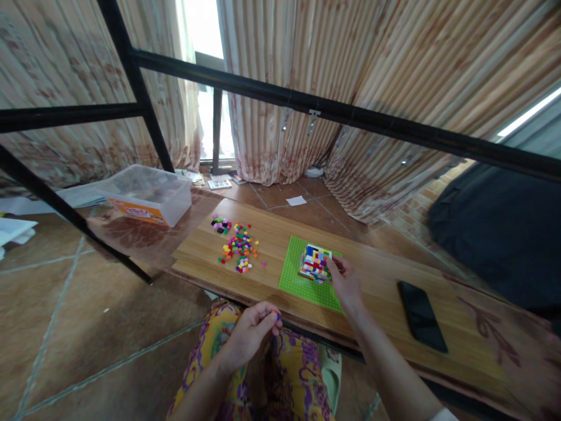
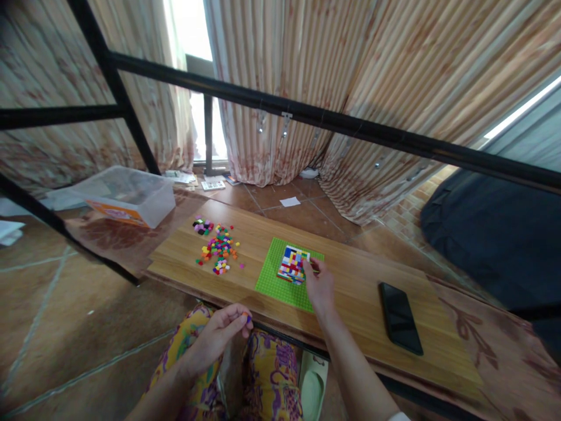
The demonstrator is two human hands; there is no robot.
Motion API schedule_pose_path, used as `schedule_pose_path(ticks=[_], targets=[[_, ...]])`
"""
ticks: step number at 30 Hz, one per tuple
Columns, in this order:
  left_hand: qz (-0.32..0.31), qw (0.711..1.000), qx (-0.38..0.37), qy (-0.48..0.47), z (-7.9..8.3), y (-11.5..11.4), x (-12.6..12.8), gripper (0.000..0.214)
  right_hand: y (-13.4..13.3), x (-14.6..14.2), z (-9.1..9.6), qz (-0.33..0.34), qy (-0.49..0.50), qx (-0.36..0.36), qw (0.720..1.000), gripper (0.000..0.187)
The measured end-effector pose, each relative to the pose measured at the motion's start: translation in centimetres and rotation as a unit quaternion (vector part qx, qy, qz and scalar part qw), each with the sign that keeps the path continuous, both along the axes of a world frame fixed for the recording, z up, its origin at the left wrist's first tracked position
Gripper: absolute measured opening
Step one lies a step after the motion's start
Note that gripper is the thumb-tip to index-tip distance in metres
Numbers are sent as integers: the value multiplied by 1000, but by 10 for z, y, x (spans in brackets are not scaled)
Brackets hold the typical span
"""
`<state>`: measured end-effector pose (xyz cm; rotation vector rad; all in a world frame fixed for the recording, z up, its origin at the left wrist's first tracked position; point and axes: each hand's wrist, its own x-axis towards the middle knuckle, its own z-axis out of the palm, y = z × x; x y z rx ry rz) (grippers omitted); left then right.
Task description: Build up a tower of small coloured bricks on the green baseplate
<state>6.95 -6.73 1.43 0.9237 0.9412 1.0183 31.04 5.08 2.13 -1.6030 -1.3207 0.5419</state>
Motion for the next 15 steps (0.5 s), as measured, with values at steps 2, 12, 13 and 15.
schedule_pose_path(ticks=[2,12,13,15], targets=[[-2,1000,-4,-2,0,0,0,32,-2,-1,1,0,8,-17,1000,59],[-12,1000,-1,16,3,0,0,30,-6,-8,12,-18,-11,-20,1000,55],[-12,1000,-2,14,3,0,0,29,-6,-8,13,-18,-13,-18,1000,54],[-12,1000,-6,9,3,0,0,29,-7,-9,13,-19,-16,-17,1000,55]])
